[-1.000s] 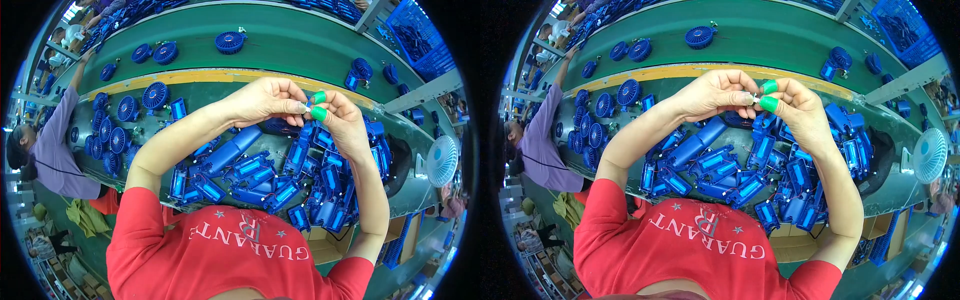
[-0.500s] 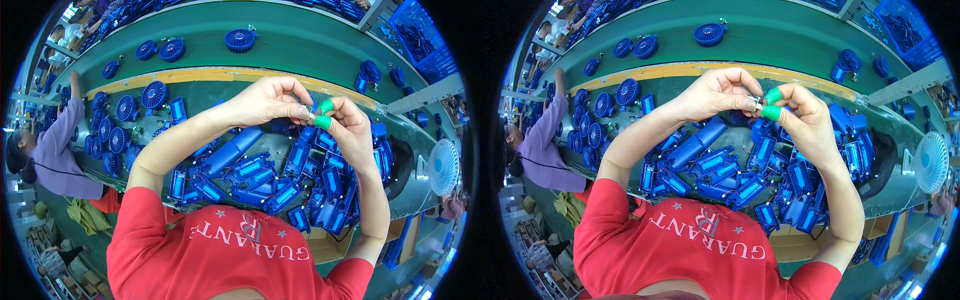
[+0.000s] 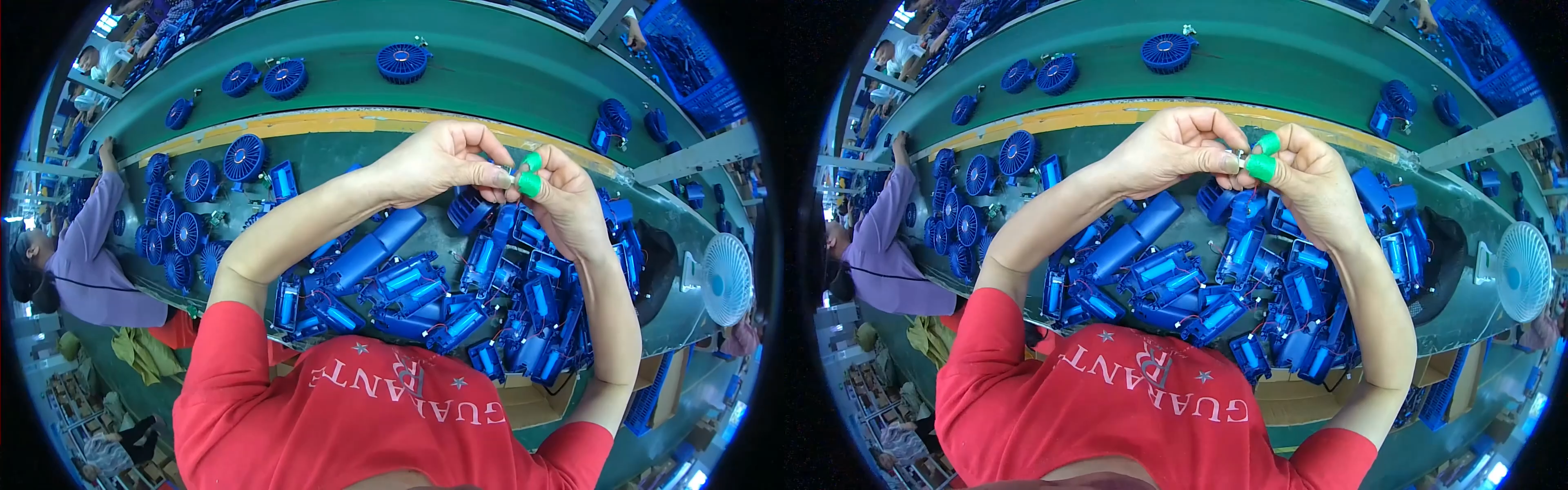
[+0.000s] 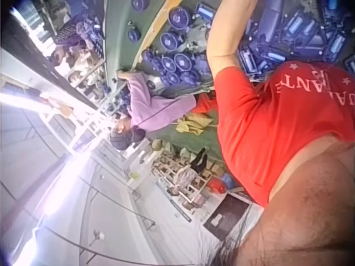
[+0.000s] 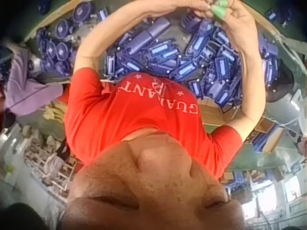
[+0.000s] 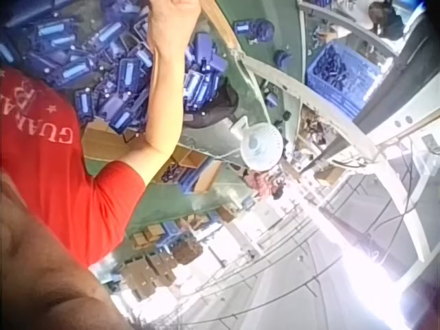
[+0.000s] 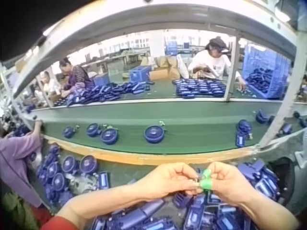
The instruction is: The person assembles portable fans by connecting circuit boards and wires to fan heads by hand, then places the assembled fan units onto the conveyor belt.
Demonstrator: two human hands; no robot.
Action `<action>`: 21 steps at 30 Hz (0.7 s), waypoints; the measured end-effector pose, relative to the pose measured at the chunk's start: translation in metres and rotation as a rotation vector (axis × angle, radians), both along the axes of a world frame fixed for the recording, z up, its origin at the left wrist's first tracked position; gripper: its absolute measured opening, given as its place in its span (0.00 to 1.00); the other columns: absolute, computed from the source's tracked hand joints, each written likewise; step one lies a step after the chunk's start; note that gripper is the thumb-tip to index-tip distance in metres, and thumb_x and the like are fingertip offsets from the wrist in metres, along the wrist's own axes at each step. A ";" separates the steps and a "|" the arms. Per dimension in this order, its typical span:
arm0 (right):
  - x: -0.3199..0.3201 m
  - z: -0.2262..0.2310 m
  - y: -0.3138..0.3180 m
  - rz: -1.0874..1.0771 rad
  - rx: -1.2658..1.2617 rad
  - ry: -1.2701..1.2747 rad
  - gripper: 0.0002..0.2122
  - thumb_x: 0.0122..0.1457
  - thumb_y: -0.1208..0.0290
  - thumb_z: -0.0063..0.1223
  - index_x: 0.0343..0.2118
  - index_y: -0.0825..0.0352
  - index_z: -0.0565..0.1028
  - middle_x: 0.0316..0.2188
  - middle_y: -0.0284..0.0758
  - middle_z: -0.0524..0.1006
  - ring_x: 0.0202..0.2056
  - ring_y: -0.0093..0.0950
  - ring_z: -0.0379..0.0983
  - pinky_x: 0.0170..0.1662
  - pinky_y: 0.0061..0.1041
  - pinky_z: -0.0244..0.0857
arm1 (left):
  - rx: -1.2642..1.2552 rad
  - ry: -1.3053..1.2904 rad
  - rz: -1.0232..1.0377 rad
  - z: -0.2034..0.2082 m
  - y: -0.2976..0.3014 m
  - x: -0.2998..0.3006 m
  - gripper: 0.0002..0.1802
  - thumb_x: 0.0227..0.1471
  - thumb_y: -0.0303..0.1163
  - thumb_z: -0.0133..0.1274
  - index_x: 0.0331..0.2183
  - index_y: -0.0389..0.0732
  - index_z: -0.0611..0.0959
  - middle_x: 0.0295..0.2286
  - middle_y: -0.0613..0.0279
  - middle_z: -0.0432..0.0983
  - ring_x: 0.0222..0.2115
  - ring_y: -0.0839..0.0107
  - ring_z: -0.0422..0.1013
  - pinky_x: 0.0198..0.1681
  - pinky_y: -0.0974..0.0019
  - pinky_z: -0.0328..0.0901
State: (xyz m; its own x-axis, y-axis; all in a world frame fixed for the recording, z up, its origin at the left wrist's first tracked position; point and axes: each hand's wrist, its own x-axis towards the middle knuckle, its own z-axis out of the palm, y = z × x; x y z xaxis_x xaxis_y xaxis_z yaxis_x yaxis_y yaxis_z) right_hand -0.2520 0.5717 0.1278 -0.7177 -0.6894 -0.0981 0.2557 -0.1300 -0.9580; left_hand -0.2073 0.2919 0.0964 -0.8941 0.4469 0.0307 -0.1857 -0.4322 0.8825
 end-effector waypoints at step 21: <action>-0.154 -0.002 0.022 -0.355 0.324 0.255 0.11 0.83 0.58 0.69 0.53 0.61 0.90 0.34 0.22 0.87 0.31 0.11 0.77 0.34 0.17 0.68 | -0.745 0.448 0.462 -0.051 -0.008 -0.143 0.26 0.76 0.47 0.74 0.62 0.38 0.92 0.48 0.61 0.92 0.46 0.70 0.87 0.51 0.59 0.82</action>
State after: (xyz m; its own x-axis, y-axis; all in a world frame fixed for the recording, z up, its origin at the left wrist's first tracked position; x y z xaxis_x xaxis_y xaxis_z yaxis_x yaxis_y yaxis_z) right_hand -0.4060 0.5933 0.1256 -0.9296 -0.3639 -0.0577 0.0040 0.1468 -0.9892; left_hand -0.3500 0.2837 0.0455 -0.9601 0.0989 0.2616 0.2796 0.3168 0.9063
